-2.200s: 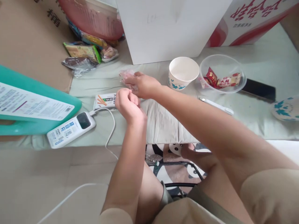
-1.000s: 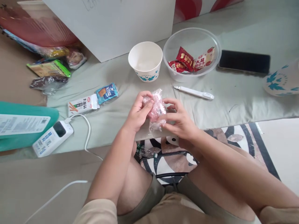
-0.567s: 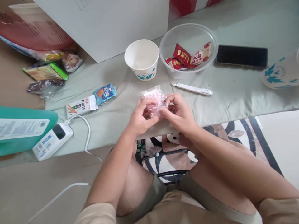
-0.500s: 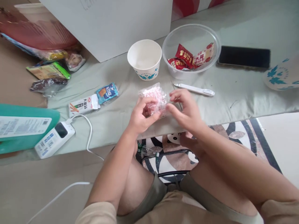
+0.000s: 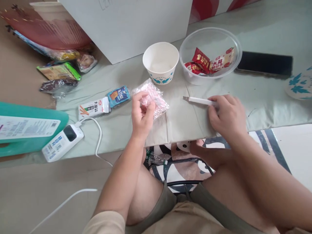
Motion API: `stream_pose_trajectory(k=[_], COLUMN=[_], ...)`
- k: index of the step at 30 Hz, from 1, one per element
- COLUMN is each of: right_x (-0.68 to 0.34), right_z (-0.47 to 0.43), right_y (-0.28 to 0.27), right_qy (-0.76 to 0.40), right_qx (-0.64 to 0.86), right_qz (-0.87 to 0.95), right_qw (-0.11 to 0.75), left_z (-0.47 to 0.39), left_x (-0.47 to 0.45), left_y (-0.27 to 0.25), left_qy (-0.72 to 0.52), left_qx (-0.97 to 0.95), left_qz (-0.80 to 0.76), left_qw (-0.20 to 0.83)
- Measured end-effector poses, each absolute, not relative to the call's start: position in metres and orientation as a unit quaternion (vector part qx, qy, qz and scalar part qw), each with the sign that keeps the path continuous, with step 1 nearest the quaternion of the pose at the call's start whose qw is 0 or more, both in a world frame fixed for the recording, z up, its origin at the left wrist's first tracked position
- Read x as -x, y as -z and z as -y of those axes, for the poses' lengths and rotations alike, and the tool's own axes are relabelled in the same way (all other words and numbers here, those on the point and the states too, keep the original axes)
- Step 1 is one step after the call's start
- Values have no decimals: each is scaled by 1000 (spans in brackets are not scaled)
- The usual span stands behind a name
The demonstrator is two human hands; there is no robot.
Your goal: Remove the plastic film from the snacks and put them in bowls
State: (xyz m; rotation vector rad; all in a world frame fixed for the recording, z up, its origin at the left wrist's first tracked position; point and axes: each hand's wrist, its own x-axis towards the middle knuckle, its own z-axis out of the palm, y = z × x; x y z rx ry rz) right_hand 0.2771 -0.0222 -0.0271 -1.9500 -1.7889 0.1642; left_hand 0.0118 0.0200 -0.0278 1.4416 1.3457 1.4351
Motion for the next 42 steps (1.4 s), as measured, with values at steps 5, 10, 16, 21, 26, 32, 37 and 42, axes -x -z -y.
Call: stream_pose_trajectory(k=[5, 10, 16, 21, 26, 32, 37, 42], right_x=[-258, -219, -202, -207, -206, -205, -202, -201], right_z=[28, 44, 46, 45, 48, 47, 49, 51], right_y=[5, 0, 6, 9, 11, 12, 8, 6], right_qy=[-292, -678, -715, -696, -677, -651, -635, -627], right_qx=[706, 472, 439, 459, 458, 482, 499, 502], right_qz=[562, 407, 377, 408, 429, 461, 447, 427], right_qw=[316, 389, 394, 373, 384, 363, 384, 416], left_z=[-18, -18, -15, -17, -18, -19, -19, -20], left_x=[-10, -15, -26, -27, -28, -29, -28, -27], left_y=[31, 39, 41, 42, 41, 41, 42, 43], left_qy=[-545, -503, -477, -478, -473, -467, -477, -473], left_qx=[-572, -674, -742, -741, -743, -742, -738, -741], left_qz=[-518, -484, -435, -431, -431, -441, -437, -434], left_qw=[328, 241, 182, 190, 197, 191, 193, 194])
